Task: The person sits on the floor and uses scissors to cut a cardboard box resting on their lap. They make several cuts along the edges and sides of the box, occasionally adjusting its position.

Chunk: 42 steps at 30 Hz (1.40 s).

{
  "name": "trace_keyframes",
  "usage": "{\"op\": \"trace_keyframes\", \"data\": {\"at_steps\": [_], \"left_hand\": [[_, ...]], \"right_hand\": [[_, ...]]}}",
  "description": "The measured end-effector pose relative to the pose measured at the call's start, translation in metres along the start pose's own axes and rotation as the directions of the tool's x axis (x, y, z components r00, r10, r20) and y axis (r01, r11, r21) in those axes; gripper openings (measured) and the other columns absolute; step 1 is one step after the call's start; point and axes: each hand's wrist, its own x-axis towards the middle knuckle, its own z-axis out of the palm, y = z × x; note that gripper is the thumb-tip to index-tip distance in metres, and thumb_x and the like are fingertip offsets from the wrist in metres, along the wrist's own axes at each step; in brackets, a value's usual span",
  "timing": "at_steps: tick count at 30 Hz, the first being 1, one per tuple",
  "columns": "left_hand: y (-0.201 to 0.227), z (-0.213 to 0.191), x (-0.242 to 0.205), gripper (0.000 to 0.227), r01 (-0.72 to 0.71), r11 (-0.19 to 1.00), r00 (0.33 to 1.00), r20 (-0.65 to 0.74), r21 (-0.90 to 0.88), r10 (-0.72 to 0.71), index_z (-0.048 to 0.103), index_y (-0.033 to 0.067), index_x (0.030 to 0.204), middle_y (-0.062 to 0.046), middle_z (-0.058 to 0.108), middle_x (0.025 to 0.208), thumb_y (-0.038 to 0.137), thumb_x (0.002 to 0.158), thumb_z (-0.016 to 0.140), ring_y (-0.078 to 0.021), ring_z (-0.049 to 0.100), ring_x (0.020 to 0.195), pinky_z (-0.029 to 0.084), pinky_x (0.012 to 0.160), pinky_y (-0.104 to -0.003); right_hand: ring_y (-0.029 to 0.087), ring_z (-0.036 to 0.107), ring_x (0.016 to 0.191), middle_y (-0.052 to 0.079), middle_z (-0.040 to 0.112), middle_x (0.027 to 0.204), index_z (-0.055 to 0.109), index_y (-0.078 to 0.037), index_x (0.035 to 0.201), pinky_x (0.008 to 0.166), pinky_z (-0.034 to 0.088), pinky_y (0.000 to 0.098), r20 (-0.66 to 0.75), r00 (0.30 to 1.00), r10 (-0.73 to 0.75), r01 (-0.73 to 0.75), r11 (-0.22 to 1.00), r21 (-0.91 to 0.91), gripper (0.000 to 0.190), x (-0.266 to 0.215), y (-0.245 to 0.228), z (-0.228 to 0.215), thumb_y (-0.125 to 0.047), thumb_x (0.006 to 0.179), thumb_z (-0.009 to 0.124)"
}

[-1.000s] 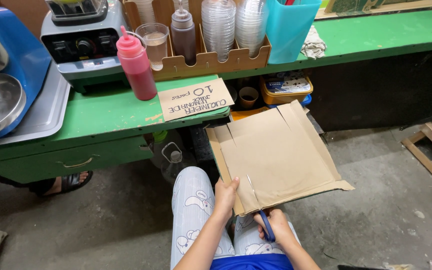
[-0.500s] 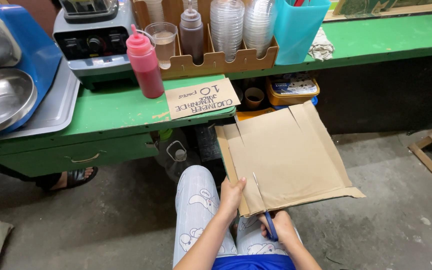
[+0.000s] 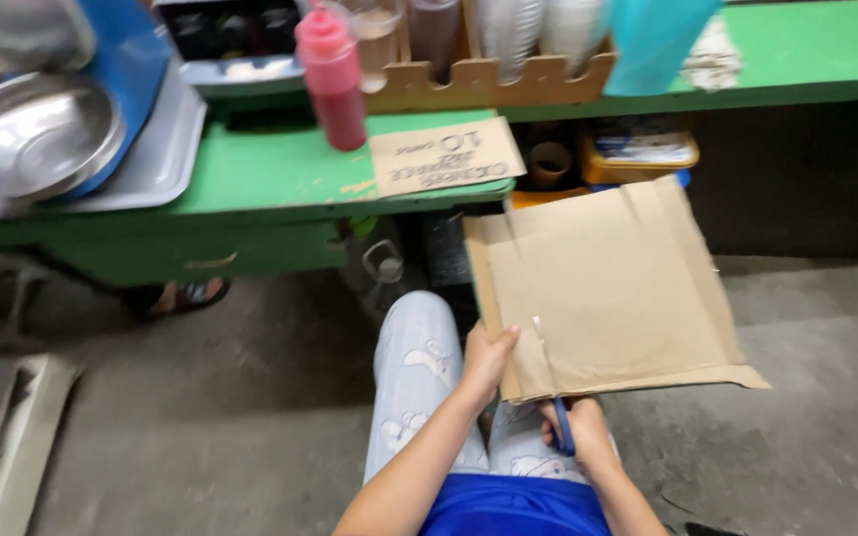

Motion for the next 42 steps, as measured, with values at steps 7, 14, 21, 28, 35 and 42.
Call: {"op": "trace_keyframes", "data": {"at_steps": [7, 14, 21, 28, 35, 42], "left_hand": [[0.019, -0.006, -0.011, 0.049, 0.062, 0.993, 0.997, 0.028, 0.104, -0.065, 0.063, 0.0064, 0.133, -0.010, 0.073, 0.128, 0.021, 0.086, 0.066, -0.0230, 0.069, 0.116, 0.054, 0.100, -0.033], [0.025, -0.001, -0.010, 0.050, 0.114, 0.987, 0.992, 0.051, 0.111, -0.120, 0.061, 0.0062, 0.135, -0.011, 0.072, 0.130, 0.021, 0.088, 0.066, -0.0247, 0.069, 0.117, 0.054, 0.100, -0.035], [0.016, 0.004, -0.005, 0.049, 0.109, 0.993, 0.993, 0.037, 0.054, -0.112, 0.062, 0.0034, 0.132, -0.012, 0.073, 0.128, 0.018, 0.085, 0.067, -0.0235, 0.070, 0.116, 0.054, 0.101, -0.034], [0.033, 0.010, -0.012, 0.049, 0.140, 0.990, 0.987, 0.075, 0.026, -0.141, 0.062, 0.0032, 0.134, -0.013, 0.072, 0.130, 0.017, 0.087, 0.067, -0.0244, 0.070, 0.117, 0.055, 0.102, -0.035], [0.036, 0.011, -0.016, 0.047, 0.190, 0.981, 0.978, 0.096, -0.029, -0.186, 0.064, 0.0032, 0.132, -0.013, 0.074, 0.128, 0.016, 0.087, 0.068, -0.0233, 0.071, 0.114, 0.056, 0.099, -0.034], [0.041, 0.011, -0.019, 0.051, 0.155, 0.988, 0.983, 0.101, -0.018, -0.153, 0.062, 0.0049, 0.136, -0.012, 0.072, 0.132, 0.016, 0.087, 0.067, -0.0235, 0.069, 0.119, 0.055, 0.104, -0.035]], "right_hand": [[0.027, 0.058, 0.037, 0.019, 0.059, 0.052, 0.063, 0.005, 0.074, 0.034, 0.043, 0.0356, 0.006, 1.000, -0.007, 0.006, 0.996, 0.089, 0.027, -0.002, 0.005, 0.006, -0.015, 0.085, 0.077], [0.024, 0.056, 0.036, 0.017, 0.058, 0.047, 0.059, 0.002, 0.063, 0.035, 0.041, 0.0340, -0.016, 1.000, -0.020, 0.021, 0.997, 0.069, 0.031, -0.014, -0.010, 0.007, -0.016, 0.082, 0.076], [0.024, 0.058, 0.039, 0.017, 0.062, 0.055, 0.067, 0.004, 0.080, 0.035, 0.041, 0.0325, 0.003, 0.997, 0.079, -0.079, 0.997, -0.006, 0.018, -0.017, -0.028, 0.005, -0.013, 0.088, 0.070], [0.024, 0.058, 0.047, 0.019, 0.063, 0.058, 0.065, 0.006, 0.078, 0.044, 0.043, 0.0340, 0.024, 1.000, 0.021, -0.022, 0.999, 0.050, 0.017, -0.017, -0.031, 0.002, -0.008, 0.087, 0.068], [0.024, 0.055, 0.045, 0.018, 0.063, 0.051, 0.065, 0.002, 0.065, 0.044, 0.040, 0.0333, 0.025, 0.998, -0.057, 0.058, 0.997, -0.054, 0.028, -0.013, -0.026, 0.001, -0.017, 0.085, 0.069], [0.020, 0.056, 0.043, 0.014, 0.064, 0.048, 0.064, -0.003, 0.062, 0.046, 0.043, 0.0323, 0.055, 0.990, -0.134, 0.141, 0.976, -0.166, 0.040, -0.006, -0.022, -0.006, -0.035, 0.086, 0.072]]}}
